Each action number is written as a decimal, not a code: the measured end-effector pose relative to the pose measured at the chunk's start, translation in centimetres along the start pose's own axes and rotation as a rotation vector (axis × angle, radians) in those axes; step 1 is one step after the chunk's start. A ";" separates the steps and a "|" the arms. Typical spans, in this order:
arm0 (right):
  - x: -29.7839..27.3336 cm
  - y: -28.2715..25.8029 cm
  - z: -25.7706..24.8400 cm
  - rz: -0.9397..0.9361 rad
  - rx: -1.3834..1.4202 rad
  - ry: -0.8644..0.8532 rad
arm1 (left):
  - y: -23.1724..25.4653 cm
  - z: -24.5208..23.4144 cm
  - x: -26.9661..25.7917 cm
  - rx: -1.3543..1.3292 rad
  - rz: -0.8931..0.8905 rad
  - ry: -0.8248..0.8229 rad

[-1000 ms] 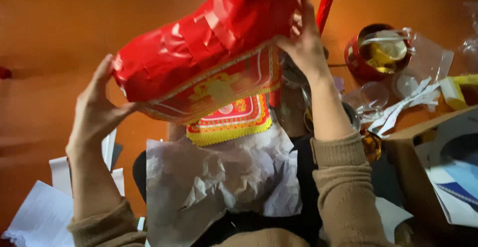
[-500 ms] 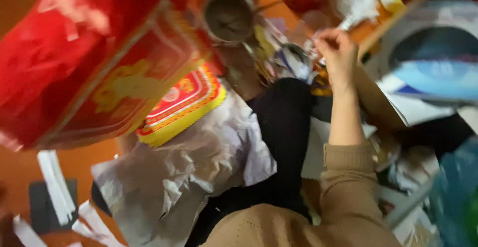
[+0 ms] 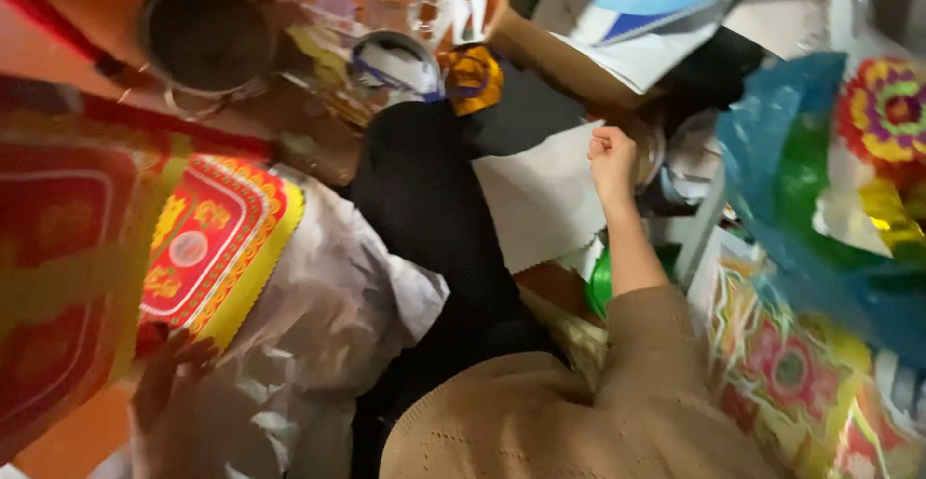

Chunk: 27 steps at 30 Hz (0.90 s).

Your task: Assembling and decorating traditional paper horse models using glue and paper strips

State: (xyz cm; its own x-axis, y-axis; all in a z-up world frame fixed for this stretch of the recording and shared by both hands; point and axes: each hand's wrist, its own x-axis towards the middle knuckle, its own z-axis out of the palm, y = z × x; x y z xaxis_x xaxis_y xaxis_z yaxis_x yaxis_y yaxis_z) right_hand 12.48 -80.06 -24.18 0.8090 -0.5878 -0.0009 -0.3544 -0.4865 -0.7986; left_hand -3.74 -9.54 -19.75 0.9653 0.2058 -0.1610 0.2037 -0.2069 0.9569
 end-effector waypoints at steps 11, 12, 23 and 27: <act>-3.7 3.4 -0.5 0.316 -0.554 -0.097 | -3.7 0.6 3.5 0.761 0.586 -0.139; -3.6 3.7 -0.5 0.317 -0.547 -0.093 | -5.2 0.4 3.5 0.763 0.594 -0.139; -4.2 3.0 -0.2 -0.194 -0.692 -0.049 | -7.2 -0.9 3.7 0.866 0.658 -0.182; -8.9 -10.3 -0.6 -0.082 -0.498 -0.358 | -5.0 -0.1 4.1 0.944 0.777 -0.126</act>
State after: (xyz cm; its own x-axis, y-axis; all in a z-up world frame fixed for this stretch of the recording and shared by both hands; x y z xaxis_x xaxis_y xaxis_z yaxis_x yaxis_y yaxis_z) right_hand 8.69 -70.17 -15.59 0.9196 -0.3240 -0.2221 -0.3905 -0.8153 -0.4276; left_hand -0.81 -7.58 -25.22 0.8812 -0.3638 0.3018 -0.4445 -0.8551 0.2670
